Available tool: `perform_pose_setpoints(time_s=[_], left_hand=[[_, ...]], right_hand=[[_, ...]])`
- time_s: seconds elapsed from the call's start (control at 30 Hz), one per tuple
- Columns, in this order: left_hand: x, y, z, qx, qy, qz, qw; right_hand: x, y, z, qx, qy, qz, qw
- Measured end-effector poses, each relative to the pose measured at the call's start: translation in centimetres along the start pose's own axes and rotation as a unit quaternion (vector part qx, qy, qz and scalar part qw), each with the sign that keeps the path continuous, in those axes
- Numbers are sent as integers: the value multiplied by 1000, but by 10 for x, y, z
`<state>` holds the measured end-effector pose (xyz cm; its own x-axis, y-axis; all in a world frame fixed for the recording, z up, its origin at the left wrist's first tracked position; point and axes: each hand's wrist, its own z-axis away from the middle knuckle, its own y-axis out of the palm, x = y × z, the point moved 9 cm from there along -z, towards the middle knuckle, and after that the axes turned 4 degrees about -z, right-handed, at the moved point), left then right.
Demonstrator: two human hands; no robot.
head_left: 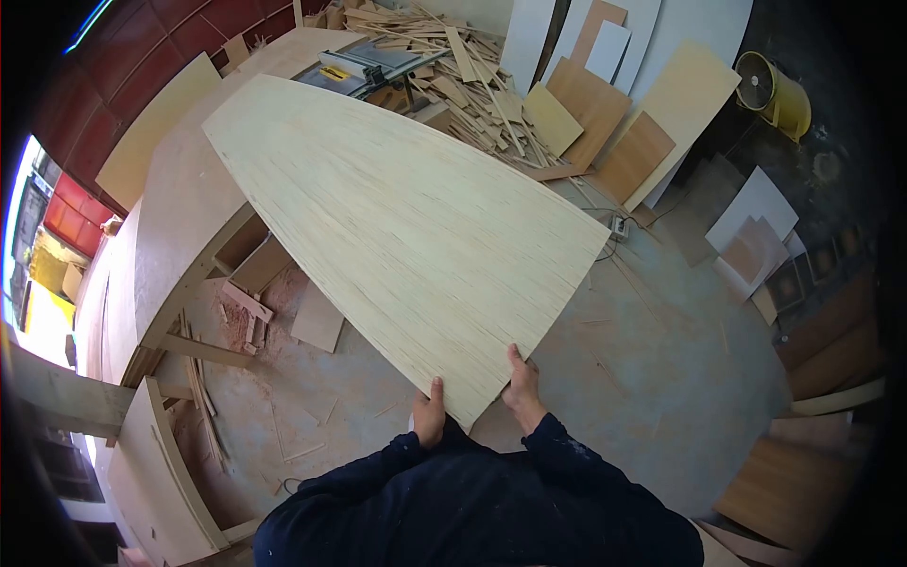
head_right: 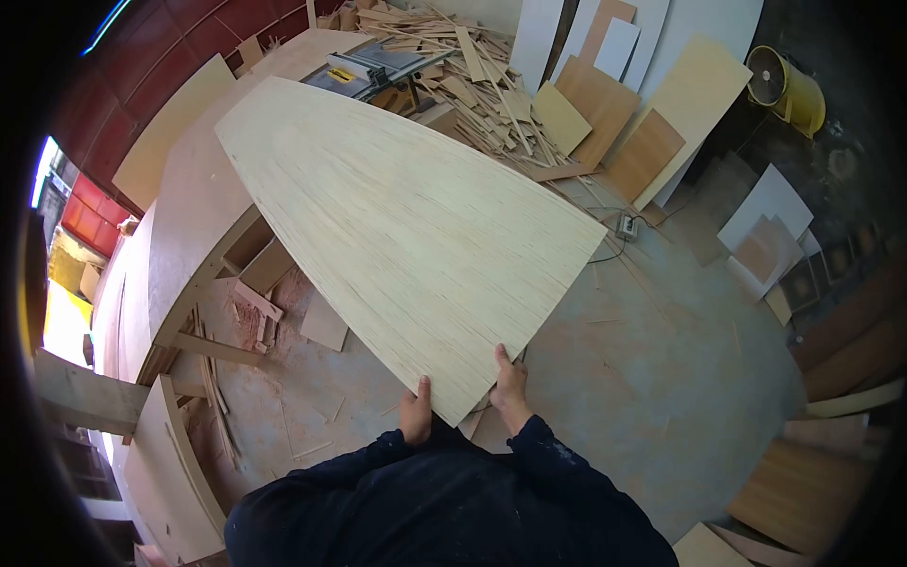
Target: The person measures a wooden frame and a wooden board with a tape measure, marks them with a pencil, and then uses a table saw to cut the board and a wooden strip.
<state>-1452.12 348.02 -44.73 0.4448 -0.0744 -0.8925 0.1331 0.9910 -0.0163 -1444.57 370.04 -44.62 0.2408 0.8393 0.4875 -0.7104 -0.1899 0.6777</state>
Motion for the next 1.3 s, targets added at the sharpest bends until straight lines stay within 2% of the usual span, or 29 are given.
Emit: perform_pose_setpoints(time_s=[0.07, 0.1, 0.17, 0.3, 0.37, 0.4, 0.47, 0.5, 0.57, 0.6, 0.67, 0.7, 0.73, 0.8, 0.87, 0.93, 0.97, 1.03, 1.13, 1.2, 1.27, 1.3], left_hand=[[13, 45, 51, 205, -68, -16, 976], [13, 44, 63, 234, -149, -20, 961], [20, 26, 33, 193, -121, 9, 974], [-20, -14, -21, 3, -87, 114, 990], [-52, -13, -42, 46, -6, 133, 990], [-57, -14, -51, 40, -5, 138, 990], [-70, -35, -70, -69, 57, 134, 987], [-66, -41, -80, -72, 57, 135, 987], [-70, -70, -95, -169, 101, 66, 978], [-69, -78, -97, -168, 101, 62, 979], [-82, -85, -98, -167, 187, 28, 968], [-94, -84, -92, -150, 198, 46, 968], [-122, -77, -64, -179, 174, 21, 968], [-95, -97, -116, -138, 203, -42, 969], [-98, -94, -113, -123, 199, -20, 972], [-100, -87, -106, -108, 194, 2, 975], [-100, -83, -104, -101, 192, 19, 976], [-92, -75, -89, -97, 189, 34, 977], [-59, -55, -45, -120, 181, 34, 976], [-40, -40, -18, -99, 245, 24, 964], [-20, -21, 35, -104, 215, 53, 970], [-11, -8, 64, -102, 187, 80, 974]], right_hand=[[47, -51, 17, -24, -59, 29, 998], [67, -74, 32, -23, -57, 33, 998], [107, -115, 71, -27, -68, 28, 997], [166, -210, 153, -24, -82, 63, 994], [188, -241, 203, -4, -44, 81, 996], [197, -254, 228, -30, -31, 79, 996], [207, -306, 262, -100, -24, 93, 990], [211, -339, 276, -146, -28, 108, 983], [224, -381, 306, -243, -42, 161, 956], [223, -373, 319, -244, -41, 157, 956], [239, -342, 340, -284, -108, 243, 921], [240, -355, 346, -317, -134, 287, 894], [237, -368, 342, -319, -134, 292, 892], [231, -397, 350, -384, -150, 301, 860], [225, -381, 348, -395, -156, 311, 850], [233, -375, 349, -383, -231, 337, 828], [238, -374, 351, -383, -232, 336, 829], [245, -378, 354, -363, -156, 368, 842], [274, -414, 382, -387, -187, 383, 818], [289, -455, 402, -382, -192, 393, 814], [305, -503, 433, -382, -193, 401, 810], [315, -527, 453, -396, -199, 435, 784]])
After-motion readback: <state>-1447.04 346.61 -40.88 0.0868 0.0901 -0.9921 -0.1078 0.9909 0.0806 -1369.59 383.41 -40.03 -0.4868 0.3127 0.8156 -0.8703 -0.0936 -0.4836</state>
